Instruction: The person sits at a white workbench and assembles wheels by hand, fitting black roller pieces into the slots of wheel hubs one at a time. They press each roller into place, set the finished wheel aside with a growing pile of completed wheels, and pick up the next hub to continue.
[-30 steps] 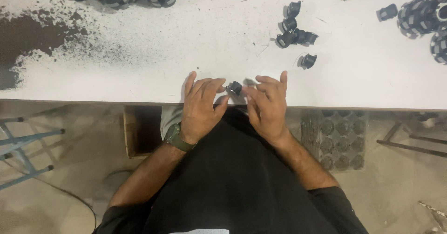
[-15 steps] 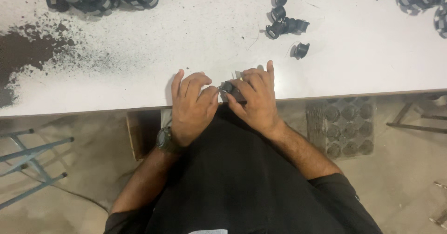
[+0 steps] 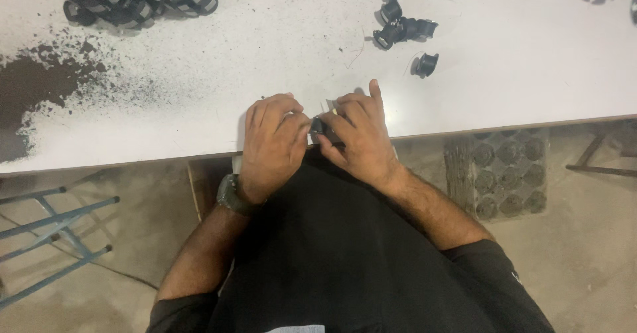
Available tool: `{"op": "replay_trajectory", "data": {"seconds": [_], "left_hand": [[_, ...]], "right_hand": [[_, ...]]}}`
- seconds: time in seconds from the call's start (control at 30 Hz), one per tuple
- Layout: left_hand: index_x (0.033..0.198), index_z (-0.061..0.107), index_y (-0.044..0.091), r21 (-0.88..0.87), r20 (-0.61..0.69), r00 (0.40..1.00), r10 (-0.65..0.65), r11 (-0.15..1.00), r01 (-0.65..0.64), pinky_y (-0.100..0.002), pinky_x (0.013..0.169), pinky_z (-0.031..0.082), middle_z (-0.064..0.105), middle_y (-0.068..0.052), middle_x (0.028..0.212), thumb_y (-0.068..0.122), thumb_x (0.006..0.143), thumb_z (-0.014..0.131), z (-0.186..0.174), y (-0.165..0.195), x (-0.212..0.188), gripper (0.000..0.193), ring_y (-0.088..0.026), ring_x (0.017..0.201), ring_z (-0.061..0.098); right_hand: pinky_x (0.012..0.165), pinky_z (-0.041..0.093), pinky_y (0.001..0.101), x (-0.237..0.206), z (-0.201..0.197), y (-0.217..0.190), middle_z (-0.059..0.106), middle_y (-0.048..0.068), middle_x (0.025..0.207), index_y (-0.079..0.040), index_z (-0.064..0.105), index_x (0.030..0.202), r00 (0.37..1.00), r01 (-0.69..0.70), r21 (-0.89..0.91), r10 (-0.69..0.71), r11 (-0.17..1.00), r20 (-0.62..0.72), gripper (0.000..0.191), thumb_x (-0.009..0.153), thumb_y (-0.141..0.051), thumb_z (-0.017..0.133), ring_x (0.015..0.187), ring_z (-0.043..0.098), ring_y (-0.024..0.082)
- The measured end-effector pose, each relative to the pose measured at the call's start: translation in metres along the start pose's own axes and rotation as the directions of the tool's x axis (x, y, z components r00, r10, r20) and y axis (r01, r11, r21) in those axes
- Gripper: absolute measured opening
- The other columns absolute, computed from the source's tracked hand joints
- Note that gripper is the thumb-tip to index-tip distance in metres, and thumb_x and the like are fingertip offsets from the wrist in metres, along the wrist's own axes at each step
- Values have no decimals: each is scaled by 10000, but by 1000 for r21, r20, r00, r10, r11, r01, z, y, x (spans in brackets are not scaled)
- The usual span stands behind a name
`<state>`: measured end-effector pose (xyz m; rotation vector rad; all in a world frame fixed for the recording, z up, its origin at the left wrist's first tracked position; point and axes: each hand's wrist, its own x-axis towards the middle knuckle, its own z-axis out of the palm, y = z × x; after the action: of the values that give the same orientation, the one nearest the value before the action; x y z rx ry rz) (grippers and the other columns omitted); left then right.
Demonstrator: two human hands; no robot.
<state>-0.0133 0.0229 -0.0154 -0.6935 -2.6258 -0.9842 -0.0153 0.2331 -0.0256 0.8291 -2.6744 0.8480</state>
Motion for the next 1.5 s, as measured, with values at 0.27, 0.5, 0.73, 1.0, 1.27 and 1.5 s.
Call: {"op": "replay_trajectory", "data": {"seconds": [0.27, 0.5, 0.73, 1.0, 1.27, 1.5], "left_hand": [[1001, 682, 57, 193, 50, 985, 163, 966, -170, -539, 1141, 418, 582, -92, 1219, 64, 901, 770, -1, 1, -3, 133, -282, 1326, 544], [988, 684, 61, -61, 16, 999, -50, 997, 51, -434, 869, 511, 635, -80, 1093, 57, 872, 752, -7, 11, 4, 135, -283, 1017, 621], [933, 660, 57, -242, 159, 927, -340, 897, 370, -355, 564, 499, 657, -75, 836, 98, 885, 723, -13, 7, 3, 89, -201, 623, 615], [869, 597, 44, -365, 65, 939, -337, 868, 337, -357, 570, 495, 633, -91, 787, 60, 836, 727, 9, 4, -7, 135, -204, 643, 607], [876, 595, 44, -381, 13, 948, -319, 875, 299, -365, 593, 497, 629, -93, 793, 49, 841, 725, 14, -1, -13, 135, -222, 669, 613], [890, 593, 55, -350, 67, 949, -309, 883, 312, -377, 608, 517, 641, -87, 806, 50, 863, 705, 19, -3, -14, 115, -248, 693, 639]], "right_hand": [[1234, 209, 716, -3, 5, 4, 541, 99, 1095, -75, 684, 1112, 999, -47, 21, 47, 999, -24, 362, 823, -214, 852, 1189, 520, 311], [1212, 212, 732, -2, -1, 3, 544, 125, 1129, -45, 675, 1145, 999, 47, 35, -47, 998, 1, 417, 807, -202, 863, 1205, 519, 340], [1200, 239, 725, 1, -3, -2, 541, 97, 1065, -71, 699, 1171, 999, 1, 23, -1, 1000, -33, 406, 806, -160, 855, 1184, 530, 326], [1269, 310, 624, -22, 23, -12, 645, 116, 1069, -26, 560, 1193, 973, 103, 276, -38, 956, -229, 382, 877, 52, 759, 1154, 673, 332], [1246, 322, 627, -24, 32, -10, 668, 138, 1032, -23, 586, 1165, 976, 114, 183, -76, 976, -204, 388, 831, 69, 761, 1136, 676, 333], [1247, 337, 609, -19, 28, -17, 668, 120, 1019, -29, 619, 1103, 974, 73, 207, -26, 976, -223, 325, 835, 78, 770, 1117, 684, 316]]}}
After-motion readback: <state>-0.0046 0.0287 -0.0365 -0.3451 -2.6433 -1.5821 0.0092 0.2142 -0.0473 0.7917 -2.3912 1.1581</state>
